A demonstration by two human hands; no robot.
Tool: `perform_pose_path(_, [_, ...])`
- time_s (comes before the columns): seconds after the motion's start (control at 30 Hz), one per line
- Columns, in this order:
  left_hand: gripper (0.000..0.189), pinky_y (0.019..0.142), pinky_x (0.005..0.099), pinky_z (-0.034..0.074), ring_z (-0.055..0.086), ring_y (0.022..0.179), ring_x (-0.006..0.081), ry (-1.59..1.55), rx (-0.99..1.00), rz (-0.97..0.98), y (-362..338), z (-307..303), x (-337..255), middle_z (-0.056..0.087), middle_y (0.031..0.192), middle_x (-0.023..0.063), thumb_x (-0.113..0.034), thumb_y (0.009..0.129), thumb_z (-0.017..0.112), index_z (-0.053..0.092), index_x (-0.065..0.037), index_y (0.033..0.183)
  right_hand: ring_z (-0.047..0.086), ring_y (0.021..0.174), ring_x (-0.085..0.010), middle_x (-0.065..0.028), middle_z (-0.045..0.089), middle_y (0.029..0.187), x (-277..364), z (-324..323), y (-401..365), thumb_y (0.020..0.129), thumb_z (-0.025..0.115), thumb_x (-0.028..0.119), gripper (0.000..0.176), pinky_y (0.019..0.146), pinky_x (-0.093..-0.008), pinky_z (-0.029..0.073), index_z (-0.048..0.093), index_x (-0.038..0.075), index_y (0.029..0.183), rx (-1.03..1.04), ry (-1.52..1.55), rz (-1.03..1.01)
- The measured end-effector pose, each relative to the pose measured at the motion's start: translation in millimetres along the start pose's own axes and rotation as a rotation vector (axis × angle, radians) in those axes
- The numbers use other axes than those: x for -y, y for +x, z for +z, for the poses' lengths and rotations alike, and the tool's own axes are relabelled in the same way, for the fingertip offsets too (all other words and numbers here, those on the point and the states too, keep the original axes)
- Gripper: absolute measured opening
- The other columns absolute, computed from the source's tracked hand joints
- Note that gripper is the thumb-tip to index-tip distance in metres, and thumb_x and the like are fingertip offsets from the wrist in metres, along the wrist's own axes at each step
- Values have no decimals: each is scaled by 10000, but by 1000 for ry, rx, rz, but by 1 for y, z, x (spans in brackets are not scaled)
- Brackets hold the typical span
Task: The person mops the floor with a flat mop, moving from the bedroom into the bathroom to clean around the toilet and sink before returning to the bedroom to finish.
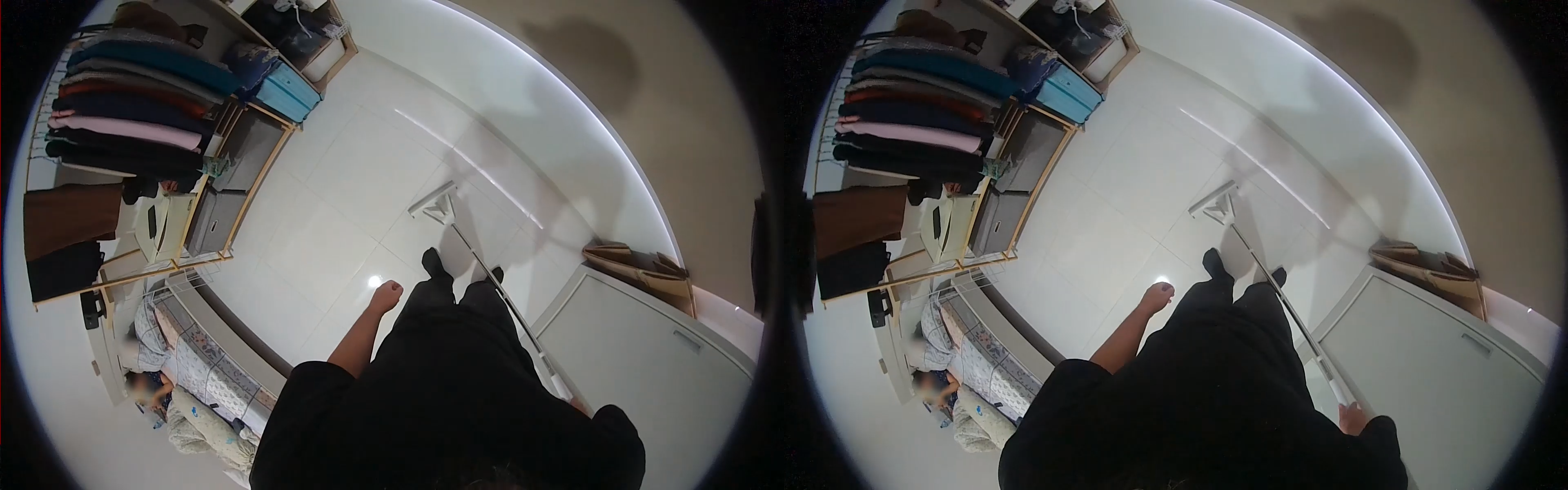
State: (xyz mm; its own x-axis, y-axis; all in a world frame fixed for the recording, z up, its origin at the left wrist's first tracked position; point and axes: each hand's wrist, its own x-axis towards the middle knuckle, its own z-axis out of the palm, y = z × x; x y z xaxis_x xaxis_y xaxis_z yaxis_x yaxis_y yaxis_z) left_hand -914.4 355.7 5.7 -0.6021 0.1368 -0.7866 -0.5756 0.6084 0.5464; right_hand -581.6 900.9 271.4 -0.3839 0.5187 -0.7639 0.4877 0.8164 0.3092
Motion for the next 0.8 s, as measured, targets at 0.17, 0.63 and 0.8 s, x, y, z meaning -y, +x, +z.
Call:
perform_pose_path(0.17, [309,722,367,513,662,750,251,85,-18,48,3,-7,-21,668,826,145,-290,830,544,621,-13,945,573,988,-428,-261,594,1064,96,-49,67,924,388,483,554,856,-491,456,508,-19,1126,157,150,-67])
perform_pose_path(0.63, [276,664,301,526,638,742,196,-53,-138,-125,-76,-6,49,646,863,132,-203,834,542,599,38,954,635,805,-349,-213,647,942,485,-281,274,945,324,471,561,742,-465,485,614,-4,1016,-197,386,-639])
perform_pose_path(0.8, [296,675,338,517,653,681,214,-112,-154,-110,-77,21,70,663,820,131,-250,818,552,622,15,927,632,861,-364,-242,625,1054,289,-156,263,905,232,648,814,814,-454,471,542,-58,1166,50,258,-336])
